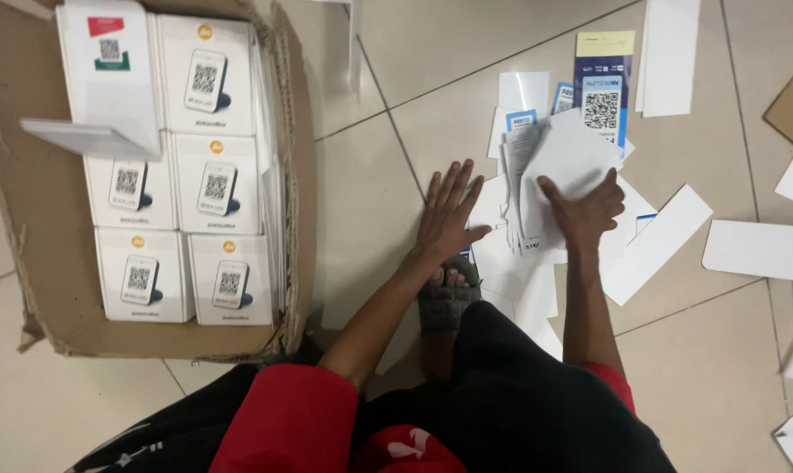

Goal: The person sits on the floor and assembles white cardboard boxes by folding flaps and inserting them into a larger shipping carton. They repeatedly pick up flat pieces, fold them into box shapes, and place them into the container.

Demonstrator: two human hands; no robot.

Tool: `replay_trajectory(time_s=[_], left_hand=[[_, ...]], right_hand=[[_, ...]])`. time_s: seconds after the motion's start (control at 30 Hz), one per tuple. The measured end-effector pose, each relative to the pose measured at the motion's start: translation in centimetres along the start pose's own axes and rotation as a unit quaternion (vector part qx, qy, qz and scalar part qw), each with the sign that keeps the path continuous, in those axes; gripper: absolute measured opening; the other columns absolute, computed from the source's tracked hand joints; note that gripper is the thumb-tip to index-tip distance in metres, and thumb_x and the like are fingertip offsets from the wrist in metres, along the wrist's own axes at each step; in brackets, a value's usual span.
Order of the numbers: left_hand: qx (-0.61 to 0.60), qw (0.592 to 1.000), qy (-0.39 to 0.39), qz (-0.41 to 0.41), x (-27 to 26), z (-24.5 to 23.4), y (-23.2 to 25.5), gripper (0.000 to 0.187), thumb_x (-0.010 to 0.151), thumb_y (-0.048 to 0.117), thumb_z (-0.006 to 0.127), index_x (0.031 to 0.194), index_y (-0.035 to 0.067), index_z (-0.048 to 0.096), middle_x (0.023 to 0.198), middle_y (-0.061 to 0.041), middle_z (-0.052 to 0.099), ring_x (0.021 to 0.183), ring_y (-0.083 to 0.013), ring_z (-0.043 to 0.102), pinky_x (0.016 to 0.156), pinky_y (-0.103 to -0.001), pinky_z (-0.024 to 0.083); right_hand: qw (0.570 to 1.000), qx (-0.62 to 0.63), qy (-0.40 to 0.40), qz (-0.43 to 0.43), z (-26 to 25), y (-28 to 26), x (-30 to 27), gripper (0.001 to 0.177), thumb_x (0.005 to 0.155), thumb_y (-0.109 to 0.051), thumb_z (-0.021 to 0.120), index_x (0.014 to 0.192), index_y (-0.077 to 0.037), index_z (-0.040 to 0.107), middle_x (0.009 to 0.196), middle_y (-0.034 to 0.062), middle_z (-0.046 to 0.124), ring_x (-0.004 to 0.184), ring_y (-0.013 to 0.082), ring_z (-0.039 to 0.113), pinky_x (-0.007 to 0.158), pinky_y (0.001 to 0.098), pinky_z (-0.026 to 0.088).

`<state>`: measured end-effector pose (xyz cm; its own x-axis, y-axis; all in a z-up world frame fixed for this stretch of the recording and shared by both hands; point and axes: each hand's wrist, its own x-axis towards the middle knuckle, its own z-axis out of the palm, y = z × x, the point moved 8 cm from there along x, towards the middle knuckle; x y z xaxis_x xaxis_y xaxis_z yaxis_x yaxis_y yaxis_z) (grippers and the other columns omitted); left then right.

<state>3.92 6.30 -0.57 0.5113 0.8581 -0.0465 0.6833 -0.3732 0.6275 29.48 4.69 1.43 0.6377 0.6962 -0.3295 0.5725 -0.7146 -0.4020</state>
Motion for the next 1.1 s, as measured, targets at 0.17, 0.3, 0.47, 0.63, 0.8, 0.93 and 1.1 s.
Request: replay_trajectory(time_s=[0.17,0.3,0.47,0.63,0.8,0.93,1.1], left_hand=[[-0.054,0.995,0.060,-0.054,0.9,0.0,1.3,0.084,0.084,0.053,0.075,0.147,0.003,0.050,0.167,-0.022,0.017,0.157,-0.0413,0.007,0.125,-0.066,0.002],[-0.083,0.985,0.053,-0.142,1.7,-0.7,1.4,0.078,0.075,0.044,0.078,0.135,-0.002,0.056,0.160,-0.023,0.027,0.153,-0.0424,0.015,0.123,-0.069,0.006],[-0.171,0.964,-0.002,-0.206,2.7,-1.1,-0.5,0.062,0.063,0.023,0.077,0.122,0.010,0.062,0.150,-0.019,0.034,0.147,-0.0383,0.023,0.113,-0.061,0.020],[-0.270,0.944,0.095,-0.162,3.1,0.6,-0.7,0.060,0.072,0.008,0.069,0.128,0.014,0.049,0.132,-0.010,0.052,0.133,-0.0288,0.050,0.111,-0.058,0.028],[-0.451,0.823,0.314,-0.142,1.3,-3.4,-1.2,0.066,0.073,-0.006,0.052,0.136,0.004,0.037,0.125,-0.019,0.046,0.116,-0.0331,0.053,0.103,-0.042,0.048],[-0.568,0.743,0.320,-0.148,1.5,-9.0,-1.8,0.090,0.071,0.005,0.072,0.144,-0.005,0.021,0.130,-0.028,0.045,0.122,-0.0389,0.052,0.099,-0.041,0.050],[-0.492,0.847,0.140,-0.145,1.4,-16.1,-3.3,0.090,0.095,0.024,0.074,0.156,-0.004,0.015,0.158,-0.038,0.036,0.147,-0.0439,0.044,0.123,-0.048,0.041]], right_hand=[[0.999,-0.002,-0.026,0.035,0.1,0.4,1.7,0.099,0.061,-0.046,0.099,0.134,0.001,0.052,0.120,0.0162,0.063,0.116,0.0327,0.055,0.099,0.0529,0.043],[0.993,-0.035,-0.116,0.013,0.8,0.5,2.8,0.064,0.073,-0.033,0.098,0.108,0.007,0.062,0.101,0.0179,0.067,0.084,0.0264,0.062,0.076,0.0397,0.052],[0.978,0.083,-0.130,-0.143,1.4,-3.0,1.1,0.044,0.085,-0.014,0.086,0.115,0.001,0.057,0.113,0.0130,0.065,0.101,0.0229,0.064,0.086,0.0341,0.053],[0.939,0.193,-0.162,-0.235,2.6,-7.9,-2.0,0.040,0.097,0.000,0.070,0.130,0.003,0.049,0.122,0.0146,0.064,0.112,0.0227,0.066,0.098,0.0350,0.053],[0.900,0.277,-0.174,-0.290,-2.6,-14.2,-6.7,0.059,0.100,0.004,0.070,0.154,0.005,0.046,0.139,0.0177,0.064,0.125,0.0246,0.064,0.110,0.0351,0.052],[0.879,0.327,-0.209,-0.277,-5.9,-19.2,-9.2,0.055,0.103,0.010,0.063,0.153,0.007,0.041,0.138,0.0222,0.064,0.123,0.0286,0.064,0.111,0.0385,0.054],[0.829,0.349,-0.298,-0.320,-6.0,-27.4,-14.0,0.061,0.104,0.013,0.060,0.155,0.004,0.027,0.141,0.0244,0.057,0.131,0.0281,0.066,0.115,0.0374,0.058]])
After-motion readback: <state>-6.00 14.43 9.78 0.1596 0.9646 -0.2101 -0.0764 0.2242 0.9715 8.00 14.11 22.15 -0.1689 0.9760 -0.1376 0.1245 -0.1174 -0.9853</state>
